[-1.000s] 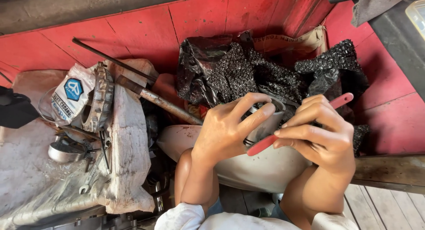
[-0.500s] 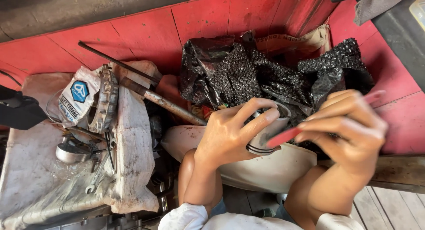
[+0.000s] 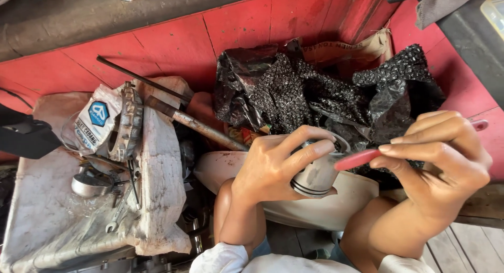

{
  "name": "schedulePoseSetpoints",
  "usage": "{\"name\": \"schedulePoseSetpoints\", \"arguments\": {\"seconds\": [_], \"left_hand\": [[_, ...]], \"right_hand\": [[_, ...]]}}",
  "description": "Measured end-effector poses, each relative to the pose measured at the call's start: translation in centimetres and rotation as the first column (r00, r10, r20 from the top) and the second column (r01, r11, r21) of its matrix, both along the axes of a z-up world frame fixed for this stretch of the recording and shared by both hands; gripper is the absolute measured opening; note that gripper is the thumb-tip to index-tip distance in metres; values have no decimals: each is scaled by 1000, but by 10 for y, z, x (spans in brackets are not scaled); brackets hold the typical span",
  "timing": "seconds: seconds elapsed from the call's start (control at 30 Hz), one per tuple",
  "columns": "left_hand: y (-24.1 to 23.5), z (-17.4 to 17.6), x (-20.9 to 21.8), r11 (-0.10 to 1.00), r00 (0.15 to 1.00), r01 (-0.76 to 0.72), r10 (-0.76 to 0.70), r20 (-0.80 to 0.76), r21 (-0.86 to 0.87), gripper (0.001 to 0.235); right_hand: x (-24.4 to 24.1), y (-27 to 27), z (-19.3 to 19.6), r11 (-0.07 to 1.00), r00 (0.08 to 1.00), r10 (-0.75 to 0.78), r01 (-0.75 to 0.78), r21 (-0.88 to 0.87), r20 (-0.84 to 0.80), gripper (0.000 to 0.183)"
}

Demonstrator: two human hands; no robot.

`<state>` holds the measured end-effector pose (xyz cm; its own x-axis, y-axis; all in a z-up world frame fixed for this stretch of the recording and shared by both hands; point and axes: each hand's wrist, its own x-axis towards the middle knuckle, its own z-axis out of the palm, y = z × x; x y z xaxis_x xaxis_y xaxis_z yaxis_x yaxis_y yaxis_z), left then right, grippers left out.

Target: Cleaning a motorcycle piston using a brush to remove dirt and carbon buildup.

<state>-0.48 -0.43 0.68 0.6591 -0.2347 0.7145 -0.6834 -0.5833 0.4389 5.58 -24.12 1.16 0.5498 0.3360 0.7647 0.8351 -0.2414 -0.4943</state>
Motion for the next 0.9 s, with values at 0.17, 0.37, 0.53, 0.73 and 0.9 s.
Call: {"name": "schedulePoseSetpoints", "arguments": {"seconds": [0.17, 0.37, 0.53, 0.73, 0.9], "left_hand": [[2, 3, -1, 996, 997, 78, -79, -14, -32, 44], [2, 0, -6, 991, 992, 119, -120, -30, -55, 63], [5, 4, -5, 980, 984, 172, -175, -31, -95, 57], [8, 2, -5, 993, 994, 101, -103, -30, -59, 55], [7, 0, 1, 995, 998, 57, -60, -31, -87, 65]], "right_hand": [[-21, 25, 13, 966, 974, 228, -225, -125, 9, 24], [-8, -19, 3, 998, 997, 24, -19, -63, 76, 27], [-35, 23, 2, 996, 998, -13, 7, 89, 69, 28], [-18, 3, 1, 996, 989, 58, -49, -71, 133, 26], [-17, 9, 1, 994, 987, -112, 112, 5, 116, 30]]}}
